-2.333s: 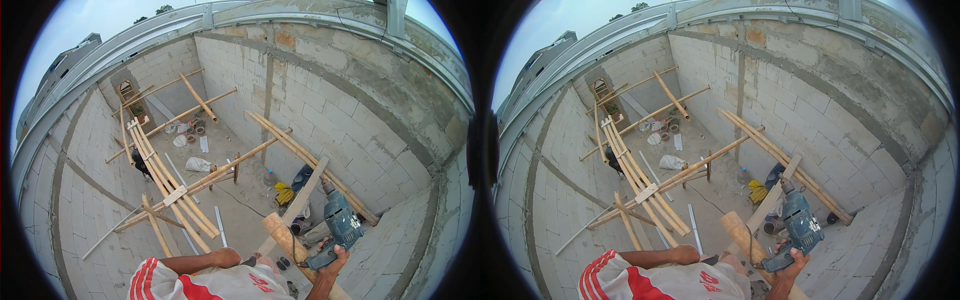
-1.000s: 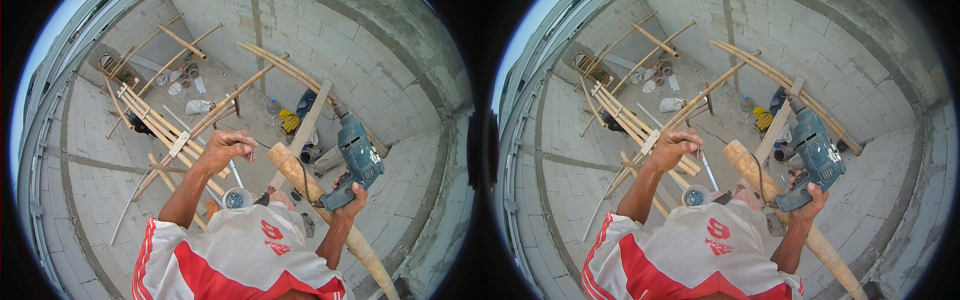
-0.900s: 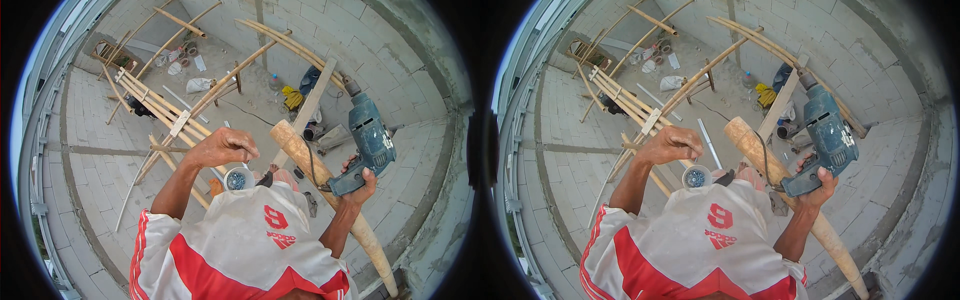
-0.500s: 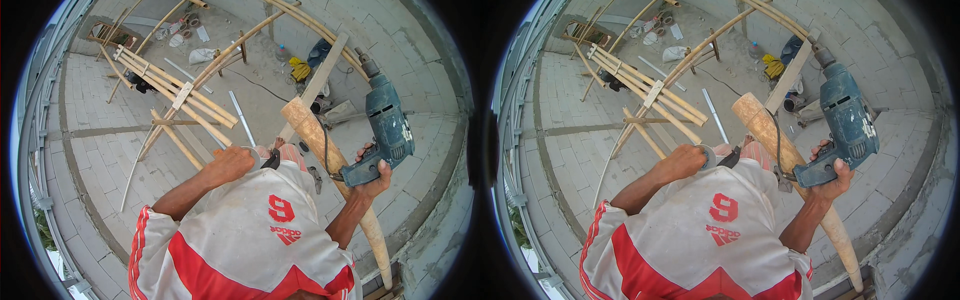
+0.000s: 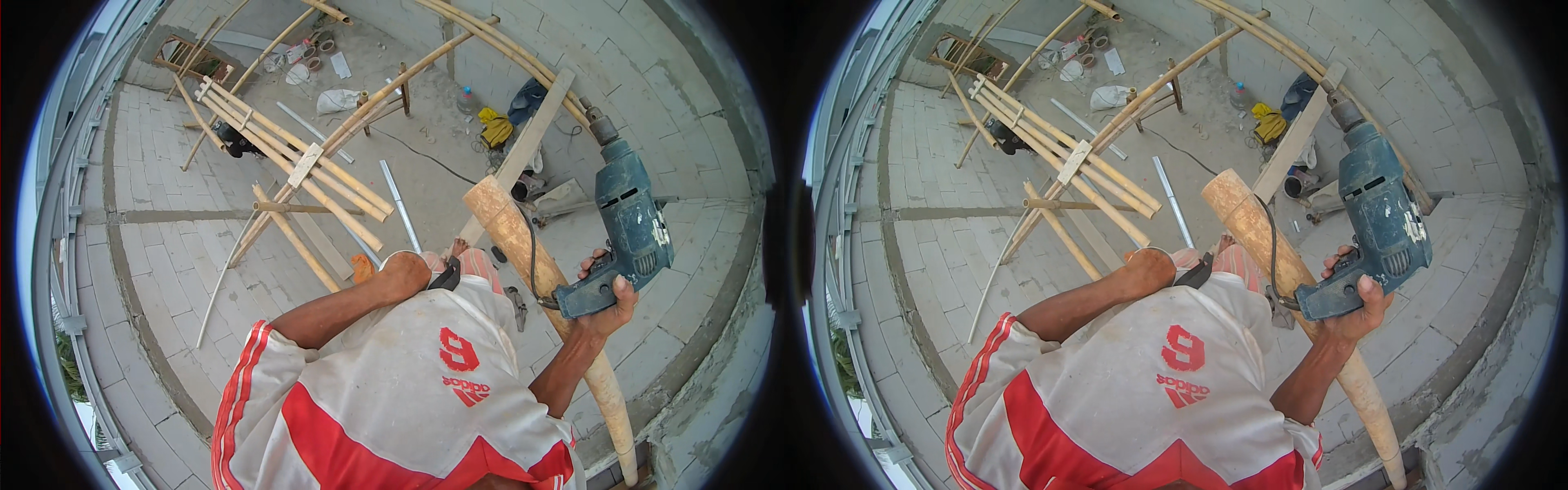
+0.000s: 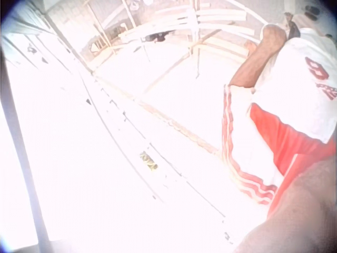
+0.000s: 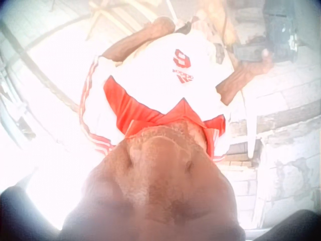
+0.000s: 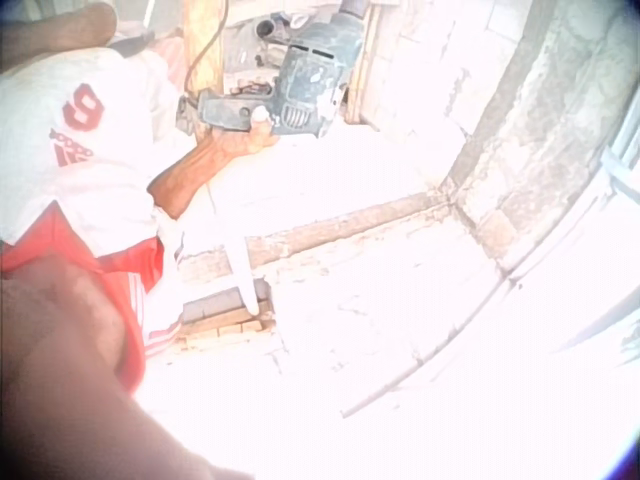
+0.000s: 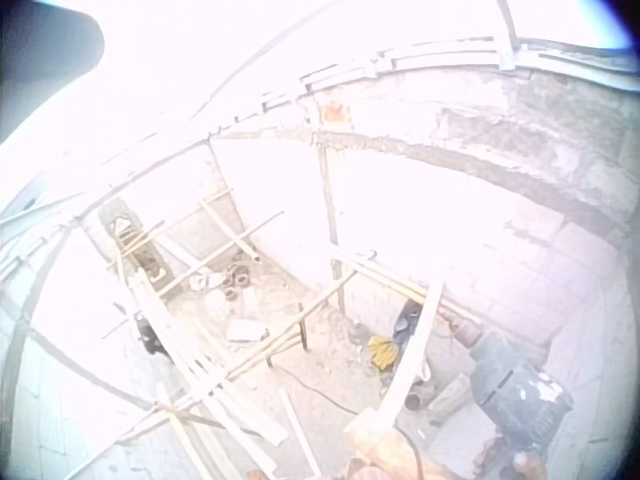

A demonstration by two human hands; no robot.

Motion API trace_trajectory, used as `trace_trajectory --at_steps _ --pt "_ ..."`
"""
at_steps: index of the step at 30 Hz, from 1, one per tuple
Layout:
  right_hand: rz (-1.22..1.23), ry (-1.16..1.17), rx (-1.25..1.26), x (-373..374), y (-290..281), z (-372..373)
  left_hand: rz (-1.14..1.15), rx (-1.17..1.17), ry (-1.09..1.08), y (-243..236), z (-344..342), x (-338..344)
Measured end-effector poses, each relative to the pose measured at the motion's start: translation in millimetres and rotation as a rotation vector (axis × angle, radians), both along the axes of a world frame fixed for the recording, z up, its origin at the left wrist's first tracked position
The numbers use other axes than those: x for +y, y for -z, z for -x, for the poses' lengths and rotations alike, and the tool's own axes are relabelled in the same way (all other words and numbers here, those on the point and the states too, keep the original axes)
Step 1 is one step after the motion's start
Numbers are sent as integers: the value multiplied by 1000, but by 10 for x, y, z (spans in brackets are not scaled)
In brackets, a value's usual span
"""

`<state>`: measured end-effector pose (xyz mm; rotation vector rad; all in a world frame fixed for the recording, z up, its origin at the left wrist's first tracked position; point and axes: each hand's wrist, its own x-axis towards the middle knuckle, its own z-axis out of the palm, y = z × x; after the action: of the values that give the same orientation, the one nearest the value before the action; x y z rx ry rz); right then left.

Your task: The person aligns a metal bracket against a roof frame and fastens it by loading screws onto a power drill and drilling them into the metal frame.

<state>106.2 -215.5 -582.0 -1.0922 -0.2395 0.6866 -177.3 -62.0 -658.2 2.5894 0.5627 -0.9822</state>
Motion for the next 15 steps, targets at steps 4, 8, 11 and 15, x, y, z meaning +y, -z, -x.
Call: trace_trajectory --at_steps 4,8,11,15 --pt "38 25 -1 -29 -13 -13 38 7 29 -16 -68 -21" --pt "53 33 -7 -7 -16 -1 66 29 -1 -38 -67 -6" --pt "60 7 -3 5 13 -22 114 -4 4 10 -12 8" --pt "59 -2 27 -42 33 -41 95 -85 -16 162 6 -44"
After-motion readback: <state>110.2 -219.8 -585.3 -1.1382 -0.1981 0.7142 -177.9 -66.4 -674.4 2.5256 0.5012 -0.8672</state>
